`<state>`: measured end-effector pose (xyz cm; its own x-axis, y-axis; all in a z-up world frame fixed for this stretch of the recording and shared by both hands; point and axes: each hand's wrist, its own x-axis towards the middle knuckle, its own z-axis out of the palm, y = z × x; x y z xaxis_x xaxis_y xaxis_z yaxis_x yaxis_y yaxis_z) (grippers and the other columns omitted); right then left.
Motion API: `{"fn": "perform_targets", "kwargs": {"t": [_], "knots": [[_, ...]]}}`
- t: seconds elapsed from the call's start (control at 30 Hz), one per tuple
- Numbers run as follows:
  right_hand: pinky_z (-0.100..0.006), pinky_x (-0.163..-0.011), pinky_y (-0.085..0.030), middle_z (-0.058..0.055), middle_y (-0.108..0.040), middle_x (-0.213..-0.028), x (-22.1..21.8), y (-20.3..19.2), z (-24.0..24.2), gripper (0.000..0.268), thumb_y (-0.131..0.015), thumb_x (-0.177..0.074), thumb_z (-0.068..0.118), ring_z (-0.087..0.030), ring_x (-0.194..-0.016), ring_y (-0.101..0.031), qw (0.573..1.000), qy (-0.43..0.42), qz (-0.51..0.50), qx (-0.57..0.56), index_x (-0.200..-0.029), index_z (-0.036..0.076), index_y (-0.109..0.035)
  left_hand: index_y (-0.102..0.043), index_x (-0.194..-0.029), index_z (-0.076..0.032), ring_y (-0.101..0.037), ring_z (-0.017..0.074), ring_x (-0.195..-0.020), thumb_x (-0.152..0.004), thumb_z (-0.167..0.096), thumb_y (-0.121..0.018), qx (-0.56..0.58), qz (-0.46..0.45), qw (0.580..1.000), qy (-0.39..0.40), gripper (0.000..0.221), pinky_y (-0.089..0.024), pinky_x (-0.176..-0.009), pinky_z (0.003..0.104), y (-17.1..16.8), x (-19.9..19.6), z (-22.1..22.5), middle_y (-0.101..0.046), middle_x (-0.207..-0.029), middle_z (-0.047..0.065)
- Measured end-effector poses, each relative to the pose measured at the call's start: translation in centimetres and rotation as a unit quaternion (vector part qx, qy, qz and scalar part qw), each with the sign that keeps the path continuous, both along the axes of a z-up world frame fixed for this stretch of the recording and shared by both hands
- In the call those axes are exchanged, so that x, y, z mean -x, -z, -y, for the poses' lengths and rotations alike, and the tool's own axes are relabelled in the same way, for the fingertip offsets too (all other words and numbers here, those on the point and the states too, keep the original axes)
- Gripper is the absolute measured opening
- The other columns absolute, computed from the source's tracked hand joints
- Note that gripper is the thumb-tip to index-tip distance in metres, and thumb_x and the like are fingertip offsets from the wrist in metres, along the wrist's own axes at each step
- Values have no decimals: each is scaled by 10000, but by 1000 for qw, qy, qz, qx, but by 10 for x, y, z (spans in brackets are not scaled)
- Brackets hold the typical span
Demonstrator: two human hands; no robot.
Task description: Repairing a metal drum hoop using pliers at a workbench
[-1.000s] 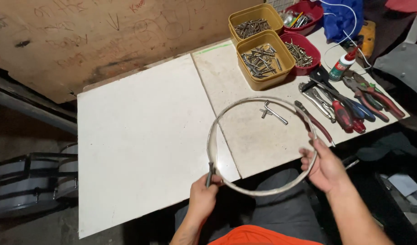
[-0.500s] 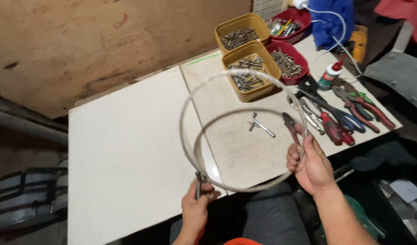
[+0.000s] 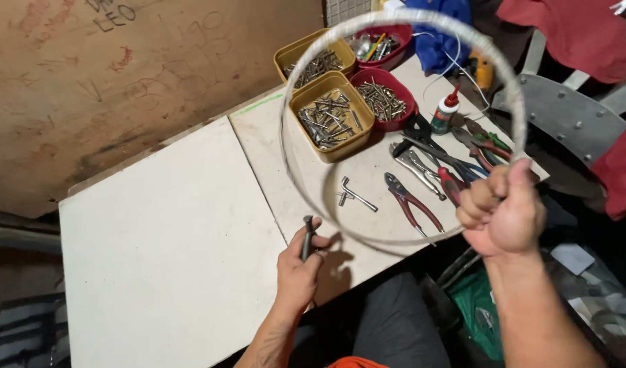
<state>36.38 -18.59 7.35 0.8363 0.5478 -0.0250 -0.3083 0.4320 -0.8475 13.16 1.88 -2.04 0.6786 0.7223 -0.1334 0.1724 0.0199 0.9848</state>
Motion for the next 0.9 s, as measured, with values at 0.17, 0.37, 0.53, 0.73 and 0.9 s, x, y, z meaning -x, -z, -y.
{"fn": "perform_targets", "kwargs": {"t": [0.17, 0.37, 0.53, 0.73, 0.9], "knots": [[-261, -383, -41, 61, -97, -535, 4, -31, 14, 550, -476, -913, 717, -94, -433, -76, 998, 22, 60, -16, -668, 260, -294, -750, -1001, -121, -722, 184, -1157, -774, -54, -539, -60, -33, 994, 83, 317, -491, -1041, 288, 18, -12, 3, -778, -1243, 21], [-254, -400, -68, 60, -115, -541, 16, -45, 30, 559, -487, -929, 724, -97, -449, -89, 992, 48, 120, -9, -679, 259, -303, -597, -1333, -72, -638, 197, -1298, -823, -50, -475, -38, -110, 975, 187, 525, -399, -1138, 265, -14, -27, 12, -708, -1348, 54], [-255, -401, -68, 57, -105, -540, 29, -44, 39, 566, -491, -929, 731, -95, -453, -77, 990, 64, 127, -3, -682, 256, -307, -470, -1504, -51, -608, 195, -1349, -851, -53, -484, -17, -118, 972, 201, 654, -368, -1167, 259, -14, -32, 9, -688, -1392, 81], [-245, -410, -79, 63, -109, -558, 47, -39, 38, 563, -528, -960, 697, -82, -458, -102, 990, 30, 136, -30, -687, 249, -325, -622, -1368, -123, -687, 180, -1123, -817, -98, -480, -78, -139, 967, 200, 569, -458, -1000, 258, -14, -23, 2, -757, -1217, -19], [-265, -422, -90, 51, -98, -564, 70, -39, 32, 583, -486, -995, 696, -95, -473, -81, 982, 13, 188, -26, -709, 226, -296, -593, -1407, -82, -680, 185, -1200, -833, -111, -476, -18, -176, 966, 187, 586, -468, -1031, 256, -23, -6, -1, -735, -1314, 20]]}}
